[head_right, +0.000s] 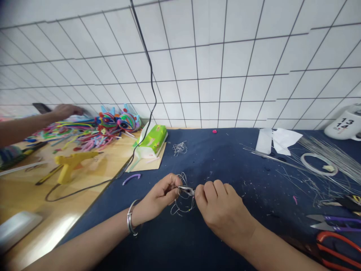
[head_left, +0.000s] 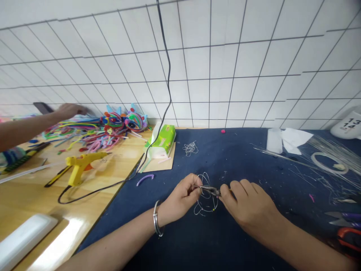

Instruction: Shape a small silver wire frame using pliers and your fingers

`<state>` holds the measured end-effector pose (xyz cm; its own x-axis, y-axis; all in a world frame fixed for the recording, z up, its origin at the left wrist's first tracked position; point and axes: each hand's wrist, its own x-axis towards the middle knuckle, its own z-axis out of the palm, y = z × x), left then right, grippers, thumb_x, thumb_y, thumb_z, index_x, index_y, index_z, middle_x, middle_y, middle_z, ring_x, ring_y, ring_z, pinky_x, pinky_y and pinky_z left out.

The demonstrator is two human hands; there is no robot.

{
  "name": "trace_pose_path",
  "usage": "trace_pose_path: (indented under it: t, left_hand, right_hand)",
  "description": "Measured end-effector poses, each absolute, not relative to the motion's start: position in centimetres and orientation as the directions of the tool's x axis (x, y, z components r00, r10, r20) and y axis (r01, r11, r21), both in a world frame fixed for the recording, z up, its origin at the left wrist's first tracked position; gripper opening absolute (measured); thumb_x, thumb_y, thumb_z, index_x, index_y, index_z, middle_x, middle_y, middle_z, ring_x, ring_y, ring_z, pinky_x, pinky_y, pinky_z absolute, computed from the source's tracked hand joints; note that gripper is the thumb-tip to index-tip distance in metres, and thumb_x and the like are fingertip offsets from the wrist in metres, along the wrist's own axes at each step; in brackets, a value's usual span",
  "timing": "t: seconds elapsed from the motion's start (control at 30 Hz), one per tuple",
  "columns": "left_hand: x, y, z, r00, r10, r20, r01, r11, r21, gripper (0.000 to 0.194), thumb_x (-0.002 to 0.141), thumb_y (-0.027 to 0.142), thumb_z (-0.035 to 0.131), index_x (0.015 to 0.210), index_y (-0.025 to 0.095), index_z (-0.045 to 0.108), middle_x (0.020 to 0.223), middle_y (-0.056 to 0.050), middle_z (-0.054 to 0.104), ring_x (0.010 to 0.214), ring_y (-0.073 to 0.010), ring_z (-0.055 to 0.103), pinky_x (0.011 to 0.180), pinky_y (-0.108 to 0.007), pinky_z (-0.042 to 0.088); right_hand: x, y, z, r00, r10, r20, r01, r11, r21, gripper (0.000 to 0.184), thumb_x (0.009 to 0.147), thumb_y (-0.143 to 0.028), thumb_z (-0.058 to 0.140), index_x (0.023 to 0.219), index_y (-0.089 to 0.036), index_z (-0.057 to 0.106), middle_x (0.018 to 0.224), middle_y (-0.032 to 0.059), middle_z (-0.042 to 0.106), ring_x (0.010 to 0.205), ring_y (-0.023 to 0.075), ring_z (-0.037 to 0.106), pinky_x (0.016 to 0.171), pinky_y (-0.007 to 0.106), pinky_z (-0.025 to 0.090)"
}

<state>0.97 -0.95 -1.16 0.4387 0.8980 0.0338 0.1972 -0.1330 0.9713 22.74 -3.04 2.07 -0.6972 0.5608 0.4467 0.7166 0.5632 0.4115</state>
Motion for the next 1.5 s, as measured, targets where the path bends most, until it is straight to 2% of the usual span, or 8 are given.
trace_pose_path:
  t: [0.43,0.63,0.87,1.0,1.23,1.5]
  left_hand:
    - [0.8,-0.8,-0.9,0.465,0.884,0.054,0.29,-0.209,0.934,0.006,0.086,0.019,0.044,0.082,0.015,0.046,0.067,0.004,0.041,0.056,-0.007,0.035,0.054,-0.02,0.032]
    - [0.9,-0.7,-0.7,0.486,0.873,0.031,0.263,-0.18,0.948,0.005,0.085,0.018,0.045,0.082,0.015,0.046,0.067,0.004,0.041,0.056,-0.0072,0.035,0.053,-0.02,0.032]
    - [0.9,-0.5,-1.0,0.453,0.892,0.002,0.137,-0.071,0.988,0.006,0.086,0.021,0.044,0.083,0.016,0.043,0.063,0.006,0.038,0.051,-0.0054,0.032,0.048,-0.018,0.029]
    - [0.9,-0.3,-0.9,0.447,0.895,-0.013,0.116,-0.044,0.992,0.007,0.086,0.022,0.044,0.083,0.017,0.041,0.061,0.006,0.036,0.05,-0.0052,0.031,0.047,-0.018,0.028]
    - [0.7,-0.2,-1.0,0.362,0.932,0.032,0.219,-0.119,0.968,0.005,0.086,0.021,0.043,0.084,0.017,0.043,0.061,0.006,0.037,0.051,-0.0062,0.034,0.049,-0.019,0.028]
    - [0.7,-0.3,-0.8,0.361,0.928,0.088,0.324,-0.213,0.922,0.002,0.082,0.017,0.044,0.081,0.016,0.045,0.062,0.005,0.038,0.053,-0.0074,0.033,0.051,-0.02,0.03]
  right_hand:
    - [23.0,-2.9,1.6,-0.676,0.619,0.401,0.737,0.587,0.335,0.011,0.083,-0.021,0.048,0.092,-0.019,0.054,0.065,0.0001,0.043,0.061,0.0133,0.036,0.053,0.029,0.021]
    - [23.0,-2.8,1.8,-0.675,0.632,0.38,0.736,0.606,0.302,0.011,0.083,-0.02,0.049,0.092,-0.018,0.055,0.066,0.001,0.044,0.062,0.0139,0.038,0.054,0.029,0.022]
    - [23.5,-1.9,2.8,-0.638,0.639,0.429,0.759,0.615,0.212,0.018,0.085,-0.03,0.047,0.092,-0.017,0.057,0.073,0.0041,0.05,0.068,0.016,0.041,0.062,0.03,0.028]
    - [23.8,-1.5,3.4,-0.658,0.63,0.411,0.744,0.63,0.224,0.018,0.084,-0.03,0.047,0.093,-0.018,0.058,0.074,0.0043,0.051,0.068,0.0163,0.041,0.064,0.031,0.028]
    - [23.9,-1.3,3.2,-0.68,0.63,0.376,0.729,0.638,0.249,0.019,0.084,-0.029,0.047,0.094,-0.017,0.058,0.077,0.0061,0.052,0.072,0.0182,0.043,0.066,0.033,0.028]
    - [23.4,-1.3,2.6,-0.699,0.603,0.384,0.706,0.666,0.239,0.016,0.085,-0.027,0.047,0.089,-0.016,0.058,0.073,0.0043,0.051,0.068,0.0159,0.043,0.064,0.031,0.028]
